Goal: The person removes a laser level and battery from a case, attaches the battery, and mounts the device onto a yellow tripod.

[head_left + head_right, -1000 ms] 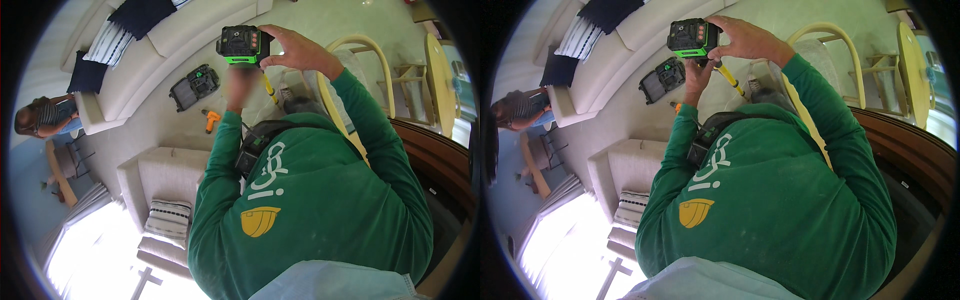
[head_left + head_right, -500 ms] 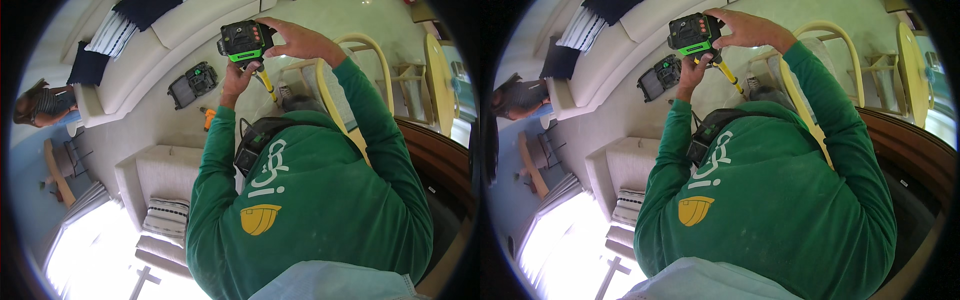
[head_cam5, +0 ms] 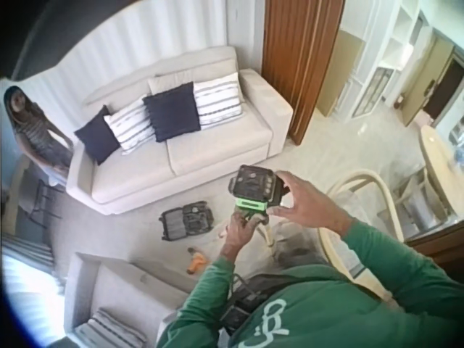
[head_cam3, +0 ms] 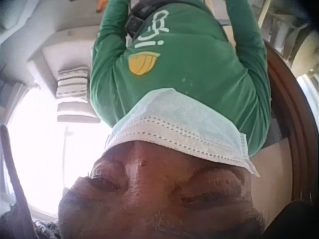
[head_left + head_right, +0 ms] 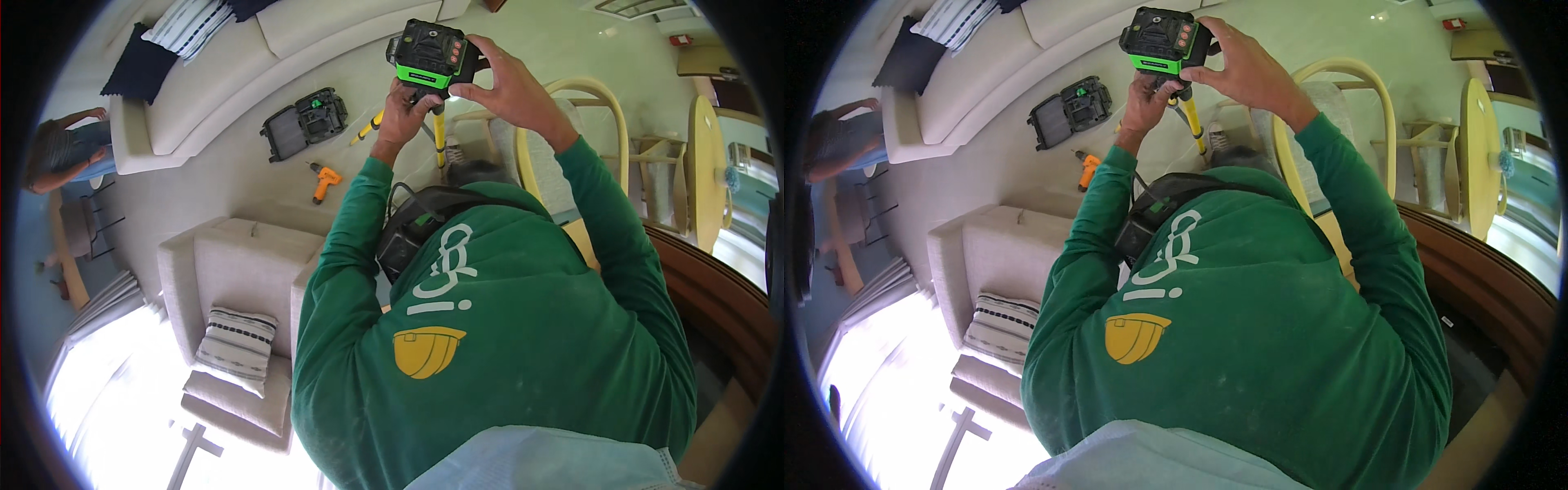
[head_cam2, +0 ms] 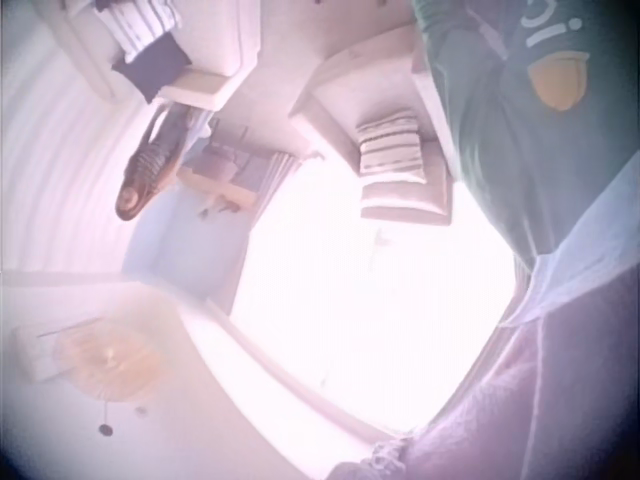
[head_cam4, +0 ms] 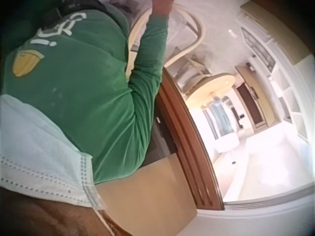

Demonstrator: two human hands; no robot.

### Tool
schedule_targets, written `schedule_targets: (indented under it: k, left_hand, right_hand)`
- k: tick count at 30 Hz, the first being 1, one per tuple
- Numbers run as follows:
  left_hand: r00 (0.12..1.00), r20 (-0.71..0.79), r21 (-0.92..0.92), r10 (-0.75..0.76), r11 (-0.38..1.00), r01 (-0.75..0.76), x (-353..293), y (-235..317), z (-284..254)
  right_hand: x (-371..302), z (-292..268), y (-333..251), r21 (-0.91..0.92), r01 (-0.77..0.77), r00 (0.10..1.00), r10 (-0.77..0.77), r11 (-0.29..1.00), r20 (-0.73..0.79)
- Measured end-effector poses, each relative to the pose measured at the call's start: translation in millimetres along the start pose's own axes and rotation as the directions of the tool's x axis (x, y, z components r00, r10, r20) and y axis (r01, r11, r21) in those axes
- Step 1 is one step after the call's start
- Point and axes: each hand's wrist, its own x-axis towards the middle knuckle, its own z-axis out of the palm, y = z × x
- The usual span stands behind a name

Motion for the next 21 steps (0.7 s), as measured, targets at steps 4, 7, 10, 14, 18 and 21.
schedule_targets:
  k: [4, 7, 10, 14, 18, 21]
  left_hand:
    - [0.999, 0.008, -0.052, -0.031, 0.998, 0.031, 1, 8, 1]
    - [0.999, 0.001, -0.005, 0.036, 0.999, -0.036, 4, 11, -1]
    - [0.997, 0.035, 0.071, 0.076, 0.994, -0.078, 6, 12, -8]
    - [0.972, 0.231, -0.140, -0.043, 0.987, 0.076, 12, 28, -23]
    - [0.905, 0.307, -0.077, -0.294, 0.940, 0.332, 18, 49, -35]
    - [0.965, 0.235, -0.172, -0.114, 0.972, 0.157, 12, 31, -23]
  right_hand:
    - [-5, 1, 1, -0.003, -0.032, 0.999, 0.032, 0.999, -0.024]
    - [-7, 4, 0, 0.033, -0.057, 0.997, 0.059, 0.998, -0.046]
    - [-9, 6, -2, 0.019, -0.068, 0.995, 0.069, 0.998, -0.077]
    - [-6, 1, 2, -0.021, -0.053, 0.998, 0.053, 0.998, -0.032]
    - [4, -9, 13, 0.039, 0.030, 0.998, -0.032, 0.999, 0.053]
    - [5, -9, 13, 0.072, 0.026, 0.998, -0.030, 0.997, 0.063]
